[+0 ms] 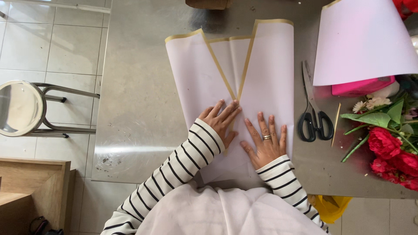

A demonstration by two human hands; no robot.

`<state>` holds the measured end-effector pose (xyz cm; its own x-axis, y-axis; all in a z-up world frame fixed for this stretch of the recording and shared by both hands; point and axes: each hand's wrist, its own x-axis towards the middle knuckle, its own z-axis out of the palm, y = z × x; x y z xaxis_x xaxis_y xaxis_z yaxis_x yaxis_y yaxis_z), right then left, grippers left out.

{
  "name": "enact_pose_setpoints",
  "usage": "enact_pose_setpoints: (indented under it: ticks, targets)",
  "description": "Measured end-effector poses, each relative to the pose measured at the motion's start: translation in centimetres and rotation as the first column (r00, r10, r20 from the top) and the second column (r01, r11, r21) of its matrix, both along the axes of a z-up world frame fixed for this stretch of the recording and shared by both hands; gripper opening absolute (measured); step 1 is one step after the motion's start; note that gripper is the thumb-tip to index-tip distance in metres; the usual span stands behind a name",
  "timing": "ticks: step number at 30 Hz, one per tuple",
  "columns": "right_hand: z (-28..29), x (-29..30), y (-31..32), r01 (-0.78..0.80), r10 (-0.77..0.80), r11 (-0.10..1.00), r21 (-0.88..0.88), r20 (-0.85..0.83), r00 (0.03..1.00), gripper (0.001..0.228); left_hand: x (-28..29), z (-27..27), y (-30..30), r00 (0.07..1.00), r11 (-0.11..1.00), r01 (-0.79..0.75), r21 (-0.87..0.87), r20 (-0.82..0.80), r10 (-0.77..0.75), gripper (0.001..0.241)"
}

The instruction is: The person cuts a large sheet of wrapping paper with scissors, folds several sections into overlapping layers on a table, and pinches the bottom together to create a tapered shape.

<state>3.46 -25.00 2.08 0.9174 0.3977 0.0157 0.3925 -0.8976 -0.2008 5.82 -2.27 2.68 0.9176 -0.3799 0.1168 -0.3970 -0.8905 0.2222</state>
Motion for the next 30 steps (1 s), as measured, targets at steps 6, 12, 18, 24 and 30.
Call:
enact_pose_setpoints:
  ticks: [6, 12, 18, 24, 30]
  targets:
    - [-1.0, 1.8, -5.5, -0.097, 0.163, 0.971, 0.220, -0.306, 0.938, 0.054, 0.0, 0.6, 0.3, 0.997, 0.999, 0.034, 0.038, -0.073, -0.031, 0.083]
    - [-1.0, 3.0, -8.0, -0.215, 0.377, 0.844, 0.491, -0.258, 0.890, 0.052, 0.3, 0.8, 0.4, 0.996, 0.998, 0.045, 0.040, -0.080, -0.042, 0.082]
    - [1.1, 2.6, -7.1, -0.068, 0.348, 0.749, 0.659, -0.303, 0.887, 0.047, 0.3, 0.5, 0.7, 0.996, 0.998, 0.055, 0.037, -0.069, -0.053, 0.083]
    - [1.8, 0.8, -3.6, -0.147, 0.193, 0.879, 0.453, -0.055, 0.980, 0.051, 0.2, 0.1, 0.7, 0.997, 0.997, 0.063, 0.038, -0.051, -0.061, 0.075]
    - [2.5, -0.7, -0.8, -0.201, 0.185, 0.963, 0.176, 0.108, 0.977, 0.057, -0.2, -0.3, 0.7, 0.999, 0.998, 0.053, 0.013, -0.011, -0.053, 0.055]
